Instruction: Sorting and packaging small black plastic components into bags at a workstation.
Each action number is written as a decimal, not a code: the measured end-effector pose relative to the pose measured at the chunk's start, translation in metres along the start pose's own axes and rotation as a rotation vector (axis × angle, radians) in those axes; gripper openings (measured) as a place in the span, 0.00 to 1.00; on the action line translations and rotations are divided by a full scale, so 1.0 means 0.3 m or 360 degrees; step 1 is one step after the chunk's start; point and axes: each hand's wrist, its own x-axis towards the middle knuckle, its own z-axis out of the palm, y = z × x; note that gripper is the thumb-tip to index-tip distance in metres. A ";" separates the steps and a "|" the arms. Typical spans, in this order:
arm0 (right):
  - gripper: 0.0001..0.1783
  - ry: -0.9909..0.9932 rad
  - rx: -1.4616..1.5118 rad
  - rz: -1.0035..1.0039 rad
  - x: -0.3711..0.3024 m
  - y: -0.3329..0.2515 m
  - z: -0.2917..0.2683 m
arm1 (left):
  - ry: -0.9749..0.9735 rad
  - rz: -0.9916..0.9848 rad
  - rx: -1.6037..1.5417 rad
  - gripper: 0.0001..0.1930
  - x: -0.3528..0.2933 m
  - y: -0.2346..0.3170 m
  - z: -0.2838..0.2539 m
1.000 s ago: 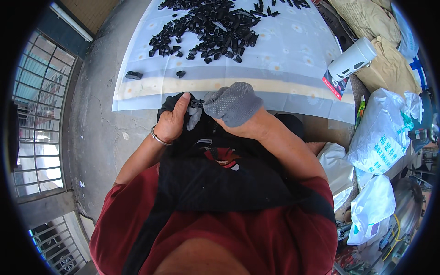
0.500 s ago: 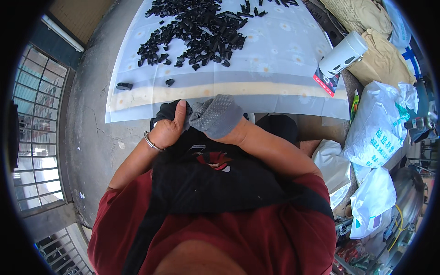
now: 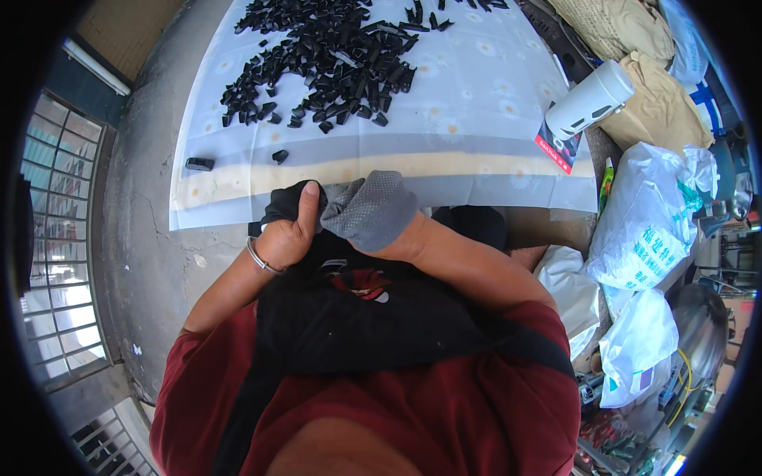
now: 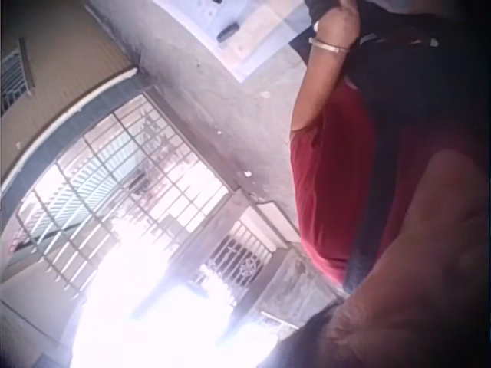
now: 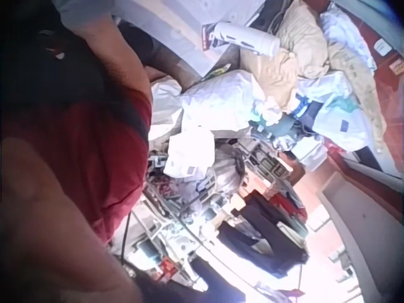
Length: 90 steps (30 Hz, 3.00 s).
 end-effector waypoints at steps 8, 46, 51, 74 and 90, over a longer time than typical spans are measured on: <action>0.10 -0.0066 0.0266 0.0042 0.024 0.013 -0.038 | -0.0178 -0.0122 0.0044 0.15 0.003 0.007 -0.068; 0.09 0.0189 0.0888 0.1419 -0.090 0.496 -0.035 | 0.0149 0.0155 0.1295 0.08 0.126 -0.271 -0.072; 0.15 -0.0023 -0.0284 0.1169 -0.112 0.482 -0.016 | 0.0151 0.0257 0.1305 0.08 0.128 -0.218 -0.060; 0.15 0.0216 0.0837 0.0672 0.004 0.077 0.086 | 0.0297 -0.0039 -0.0023 0.22 0.071 -0.066 0.089; 0.12 0.0489 0.0502 0.0394 -0.009 0.072 0.105 | 0.0008 -0.0512 -0.0447 0.17 0.068 -0.066 0.058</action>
